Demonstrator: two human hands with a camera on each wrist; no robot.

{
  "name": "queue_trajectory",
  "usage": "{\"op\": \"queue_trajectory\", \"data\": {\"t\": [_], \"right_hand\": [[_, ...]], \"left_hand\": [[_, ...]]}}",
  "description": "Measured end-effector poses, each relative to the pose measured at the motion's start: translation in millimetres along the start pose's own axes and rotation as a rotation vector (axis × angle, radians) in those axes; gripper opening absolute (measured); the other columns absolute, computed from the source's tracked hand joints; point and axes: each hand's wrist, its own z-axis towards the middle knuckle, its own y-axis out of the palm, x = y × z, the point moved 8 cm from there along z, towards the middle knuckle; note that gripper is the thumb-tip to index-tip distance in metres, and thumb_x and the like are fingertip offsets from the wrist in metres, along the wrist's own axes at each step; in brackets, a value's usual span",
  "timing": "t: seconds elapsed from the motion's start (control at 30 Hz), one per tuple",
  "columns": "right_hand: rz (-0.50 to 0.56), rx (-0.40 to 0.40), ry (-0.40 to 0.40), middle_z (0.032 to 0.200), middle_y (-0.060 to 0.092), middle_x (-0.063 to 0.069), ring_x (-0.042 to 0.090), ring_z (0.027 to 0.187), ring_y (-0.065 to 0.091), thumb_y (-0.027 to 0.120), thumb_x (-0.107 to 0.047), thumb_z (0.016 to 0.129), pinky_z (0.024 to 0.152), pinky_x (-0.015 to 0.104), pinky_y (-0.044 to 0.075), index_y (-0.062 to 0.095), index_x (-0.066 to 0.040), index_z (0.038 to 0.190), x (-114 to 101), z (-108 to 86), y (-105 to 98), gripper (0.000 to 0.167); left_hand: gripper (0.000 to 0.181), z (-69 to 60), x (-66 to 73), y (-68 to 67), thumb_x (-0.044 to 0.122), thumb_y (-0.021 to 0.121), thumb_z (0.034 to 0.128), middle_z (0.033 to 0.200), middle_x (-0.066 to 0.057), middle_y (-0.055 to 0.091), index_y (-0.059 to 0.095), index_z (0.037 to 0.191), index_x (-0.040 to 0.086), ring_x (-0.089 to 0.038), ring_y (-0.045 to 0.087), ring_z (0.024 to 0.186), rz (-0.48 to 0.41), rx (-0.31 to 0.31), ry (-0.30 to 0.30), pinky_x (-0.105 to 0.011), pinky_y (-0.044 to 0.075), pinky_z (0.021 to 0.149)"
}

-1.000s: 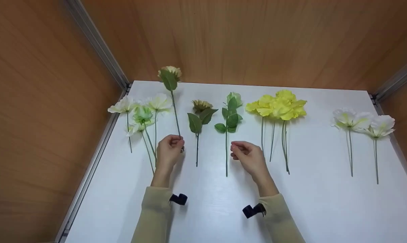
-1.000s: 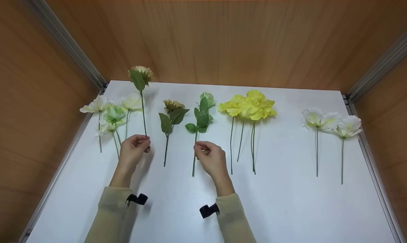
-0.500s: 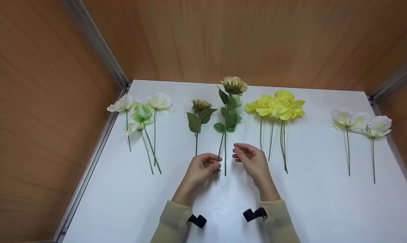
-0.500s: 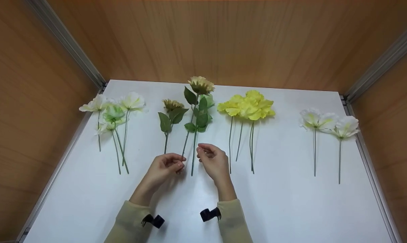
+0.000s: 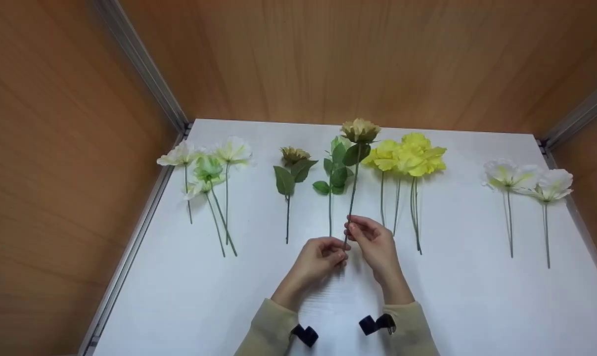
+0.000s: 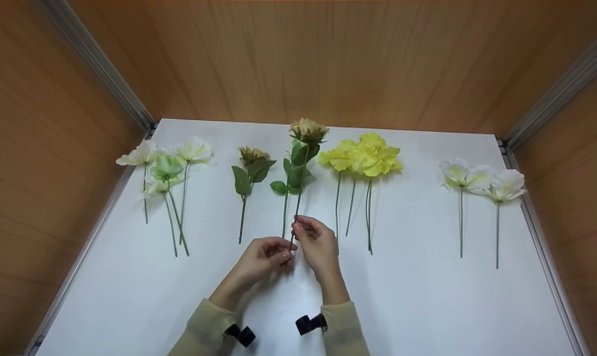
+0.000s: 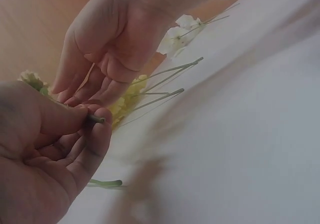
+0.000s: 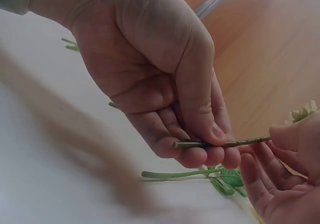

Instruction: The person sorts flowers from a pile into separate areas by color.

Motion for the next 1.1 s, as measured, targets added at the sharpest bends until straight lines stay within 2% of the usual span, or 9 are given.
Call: {"op": "queue_trajectory", "data": {"t": [0.23, 0.33, 0.4, 0.47, 0.6, 0.8, 0.9, 1.0, 1.1], "right_hand": [[-0.042, 0.023, 0.008, 0.119, 0.077, 0.015, 0.019, 0.106, 0.076, 0.077, -0.001, 0.101, 0.089, 0.022, 0.060, 0.073, 0.003, 0.132, 0.1, -4.4, -6.9, 0.031], [-0.047, 0.038, 0.006, 0.115, 0.078, 0.015, 0.018, 0.103, 0.076, 0.077, 0.002, 0.100, 0.086, 0.022, 0.061, 0.074, 0.005, 0.128, -0.5, -3.4, -8.6, 0.028], [-0.026, 0.046, -0.004, 0.112, 0.078, 0.017, 0.018, 0.099, 0.077, 0.076, 0.004, 0.100, 0.084, 0.024, 0.062, 0.073, 0.008, 0.127, -1.6, -1.5, -6.6, 0.028], [-0.001, 0.038, -0.022, 0.111, 0.077, 0.020, 0.019, 0.095, 0.077, 0.075, 0.005, 0.100, 0.083, 0.026, 0.063, 0.071, 0.012, 0.127, -3.4, 1.9, -0.3, 0.028], [0.014, -0.009, -0.061, 0.110, 0.076, 0.022, 0.020, 0.092, 0.076, 0.075, 0.005, 0.100, 0.082, 0.028, 0.065, 0.070, 0.014, 0.126, -6.5, 10.7, 22.8, 0.028], [-0.069, -0.086, -0.067, 0.109, 0.077, 0.017, 0.020, 0.094, 0.076, 0.075, 0.002, 0.102, 0.082, 0.029, 0.065, 0.073, 0.010, 0.125, -4.5, 27.0, 68.4, 0.025], [-0.105, -0.109, -0.076, 0.108, 0.077, 0.016, 0.020, 0.093, 0.076, 0.075, 0.002, 0.102, 0.082, 0.030, 0.065, 0.072, 0.011, 0.125, -4.5, 35.7, 86.7, 0.025], [-0.141, -0.136, -0.082, 0.105, 0.077, 0.015, 0.018, 0.090, 0.076, 0.074, 0.002, 0.102, 0.081, 0.030, 0.065, 0.073, 0.012, 0.124, -4.1, 43.8, 103.0, 0.025], [-0.182, -0.171, -0.075, 0.103, 0.077, 0.015, 0.017, 0.089, 0.075, 0.074, 0.002, 0.102, 0.079, 0.030, 0.065, 0.073, 0.011, 0.123, -3.3, 49.6, 118.6, 0.023]], "left_hand": [[0.019, 4.1, 4.2, 3.9, -0.006, 0.068, 0.1032, 0.096, -0.004, 0.078, 0.080, 0.115, 0.002, -0.025, 0.076, 0.087, 0.007, 0.008, 0.027, -0.028, 0.062, 0.077], [0.016, 5.0, 5.7, 2.5, -0.004, 0.071, 0.1025, 0.095, -0.004, 0.078, 0.080, 0.114, 0.002, -0.022, 0.076, 0.086, 0.020, 0.019, 0.032, -0.027, 0.062, 0.076], [0.014, 4.8, 5.3, -2.3, -0.001, 0.073, 0.1022, 0.096, -0.004, 0.079, 0.080, 0.113, 0.002, -0.020, 0.076, 0.086, 0.031, 0.033, 0.030, -0.027, 0.063, 0.077], [0.012, 3.8, 4.6, -13.4, 0.002, 0.074, 0.1025, 0.096, -0.004, 0.079, 0.080, 0.113, 0.001, -0.018, 0.075, 0.085, 0.043, 0.065, 0.026, -0.028, 0.063, 0.077], [0.014, -1.5, 2.1, -54.6, 0.009, 0.075, 0.1046, 0.096, -0.005, 0.078, 0.079, 0.114, 0.000, -0.017, 0.073, 0.085, 0.098, 0.190, 0.007, -0.028, 0.063, 0.076], [0.017, -22.6, -0.7, -141.2, 0.010, 0.073, 0.1051, 0.096, -0.009, 0.075, 0.078, 0.116, -0.002, -0.020, 0.073, 0.085, 0.179, 0.471, -0.059, -0.027, 0.062, 0.073], [0.019, -33.5, 0.8, -177.4, 0.012, 0.073, 0.1043, 0.095, -0.012, 0.076, 0.078, 0.115, -0.003, -0.021, 0.074, 0.083, 0.207, 0.591, -0.081, -0.026, 0.062, 0.071], [0.021, -43.6, 2.5, -204.6, 0.013, 0.073, 0.1043, 0.095, -0.013, 0.076, 0.078, 0.115, -0.003, -0.020, 0.075, 0.082, 0.229, 0.669, -0.093, -0.024, 0.062, 0.070], [0.021, -51.7, 2.2, -223.1, 0.015, 0.071, 0.1049, 0.095, -0.012, 0.076, 0.078, 0.115, -0.002, -0.018, 0.074, 0.081, 0.235, 0.711, -0.105, -0.025, 0.063, 0.071]]}}
